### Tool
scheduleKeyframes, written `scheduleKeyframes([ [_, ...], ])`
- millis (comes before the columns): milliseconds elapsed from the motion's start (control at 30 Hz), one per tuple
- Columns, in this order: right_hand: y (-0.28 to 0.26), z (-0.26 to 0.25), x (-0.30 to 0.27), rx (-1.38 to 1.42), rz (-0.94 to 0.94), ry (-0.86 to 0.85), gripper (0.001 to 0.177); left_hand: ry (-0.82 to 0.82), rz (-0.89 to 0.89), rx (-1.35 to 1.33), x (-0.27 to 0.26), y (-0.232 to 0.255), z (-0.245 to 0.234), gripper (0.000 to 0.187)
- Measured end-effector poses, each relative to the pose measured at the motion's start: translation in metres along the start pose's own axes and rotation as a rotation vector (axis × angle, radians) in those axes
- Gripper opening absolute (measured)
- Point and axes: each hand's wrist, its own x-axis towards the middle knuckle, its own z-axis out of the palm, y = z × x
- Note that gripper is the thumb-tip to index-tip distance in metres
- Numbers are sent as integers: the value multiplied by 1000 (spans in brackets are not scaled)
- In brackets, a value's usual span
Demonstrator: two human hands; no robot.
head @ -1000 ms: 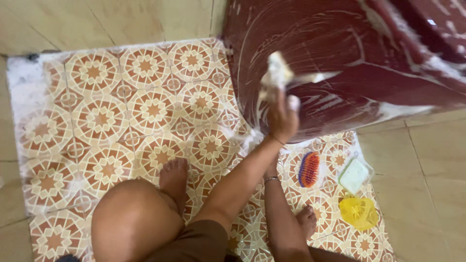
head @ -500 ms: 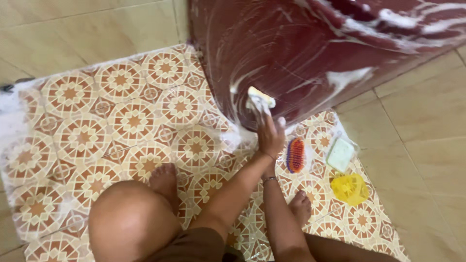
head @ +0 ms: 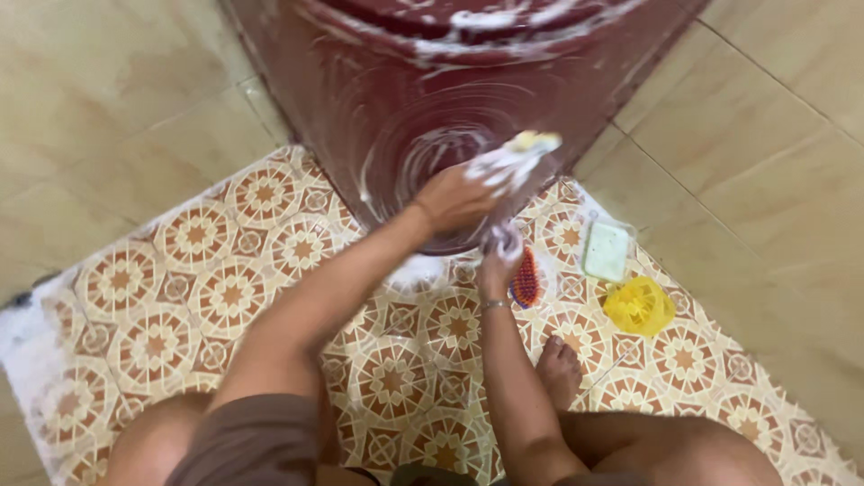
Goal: The person cleans the exterior of a large reddish tub-like container with a sponge and soapy water, while a second person scrubs with their hands.
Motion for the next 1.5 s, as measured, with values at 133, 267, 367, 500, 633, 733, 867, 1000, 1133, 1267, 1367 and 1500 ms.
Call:
scheduleKeyframes([
  [133, -84, 53, -6, -15, -408, 16, 22, -144, -8, -218, -38, -27, -14, 47],
  [267, -158, 102, -23, -553, -686, 159, 40, 196, -68, 316, -43, -68, -46, 56],
  [367, -208, 120, -7, -568, -810, 255, 34, 281, -174, 326, -37, -90, -63, 50],
  [500, -258, 138, 23, -469, -807, 228, 39, 313, -261, 412, -20, -95, -69, 56],
  [633, -255, 145, 84, -376, -960, 263, 40, 277, -391, 392, -6, -75, -73, 56],
  [733, -206, 111, 146, -329, -799, 313, 45, 317, -409, 444, 11, -61, -63, 49],
  [867, -66, 50, 176, -407, -428, 395, 42, 205, -314, 484, 36, -36, -56, 48],
  [1000, 80, 19, 94, -290, -43, 335, 31, 243, -250, 511, 46, -32, -65, 40],
  [1133, 97, 45, 44, -323, -223, 488, 33, 169, -172, 362, 32, -36, -69, 33],
  [1267, -1, 84, 51, 61, 68, 378, 49, 305, -243, 280, 11, -38, -51, 33],
  [1367, -79, 113, 26, -77, -343, 254, 52, 457, -428, 132, -21, -33, -35, 37],
  [1500, -84, 131, -29, -586, -840, 83, 53, 637, -844, -137, -76, -9, -13, 38],
])
